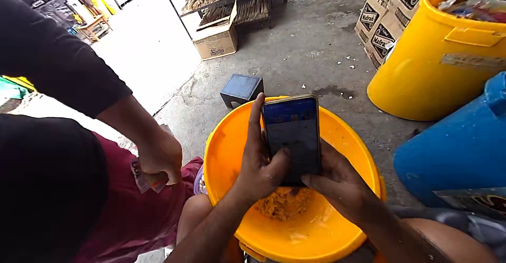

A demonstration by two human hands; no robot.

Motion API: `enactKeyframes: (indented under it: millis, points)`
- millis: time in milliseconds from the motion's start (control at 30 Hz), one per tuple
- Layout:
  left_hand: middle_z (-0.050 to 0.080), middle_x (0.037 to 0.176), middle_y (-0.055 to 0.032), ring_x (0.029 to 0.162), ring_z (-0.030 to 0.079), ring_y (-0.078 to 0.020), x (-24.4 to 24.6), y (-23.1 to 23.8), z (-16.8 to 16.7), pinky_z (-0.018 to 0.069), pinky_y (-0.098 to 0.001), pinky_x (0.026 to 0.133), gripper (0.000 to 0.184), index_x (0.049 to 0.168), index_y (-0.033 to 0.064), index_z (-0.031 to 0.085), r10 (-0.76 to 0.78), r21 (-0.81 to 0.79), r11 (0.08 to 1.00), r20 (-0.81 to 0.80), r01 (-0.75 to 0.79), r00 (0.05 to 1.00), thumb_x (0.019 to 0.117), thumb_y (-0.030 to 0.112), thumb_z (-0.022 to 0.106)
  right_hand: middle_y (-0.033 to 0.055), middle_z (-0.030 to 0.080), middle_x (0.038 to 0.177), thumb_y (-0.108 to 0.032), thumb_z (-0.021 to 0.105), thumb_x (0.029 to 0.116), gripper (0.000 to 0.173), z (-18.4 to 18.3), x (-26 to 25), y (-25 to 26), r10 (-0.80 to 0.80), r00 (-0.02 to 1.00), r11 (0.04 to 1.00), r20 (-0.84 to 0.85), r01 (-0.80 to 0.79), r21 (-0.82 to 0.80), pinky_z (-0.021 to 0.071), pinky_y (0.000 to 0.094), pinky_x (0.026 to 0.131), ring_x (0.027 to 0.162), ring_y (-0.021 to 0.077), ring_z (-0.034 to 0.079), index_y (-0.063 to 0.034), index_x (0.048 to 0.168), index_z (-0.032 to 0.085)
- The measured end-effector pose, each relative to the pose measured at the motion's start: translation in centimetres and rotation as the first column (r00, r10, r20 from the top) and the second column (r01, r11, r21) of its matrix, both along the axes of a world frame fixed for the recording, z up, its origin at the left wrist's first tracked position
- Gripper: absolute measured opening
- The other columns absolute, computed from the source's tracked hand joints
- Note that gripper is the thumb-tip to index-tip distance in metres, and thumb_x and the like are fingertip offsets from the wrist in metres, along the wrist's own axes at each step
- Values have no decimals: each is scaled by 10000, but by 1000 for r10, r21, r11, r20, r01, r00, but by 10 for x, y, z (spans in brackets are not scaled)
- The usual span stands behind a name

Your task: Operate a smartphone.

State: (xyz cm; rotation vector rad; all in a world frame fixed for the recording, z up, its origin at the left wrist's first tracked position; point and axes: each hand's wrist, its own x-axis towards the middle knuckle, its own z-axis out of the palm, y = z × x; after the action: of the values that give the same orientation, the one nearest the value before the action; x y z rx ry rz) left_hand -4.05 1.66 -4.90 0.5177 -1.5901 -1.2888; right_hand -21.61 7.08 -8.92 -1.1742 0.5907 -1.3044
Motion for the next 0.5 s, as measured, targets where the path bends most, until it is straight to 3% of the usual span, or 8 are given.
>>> enactKeyframes:
  millis: [367, 500]
  points:
    - [617, 1259, -163, 1066, 685, -213, -1, -1, -2, 584, -419, 935, 947, 1637, 279, -7, -4, 10, 1000, -28, 4, 1000, 929, -31, 541, 124, 634, 1279, -69, 637, 870, 636, -2, 2, -2, -46, 998, 999, -32, 46, -13, 657, 393, 731, 1072, 262, 695, -36, 1460, 401]
    - [599, 1298, -168, 1085, 679, -209, -1, -1, -2, 575, -424, 954, 948, 1639, 274, -2, -8, 21, 1000, -44, 9, 999, 922, -23, 541, 103, 638, 1273, -55, 638, 859, 635, -1, 3, -2, -43, 999, 999, -21, 43, -3, 658, 377, 691, 1058, 251, 701, -62, 1451, 408]
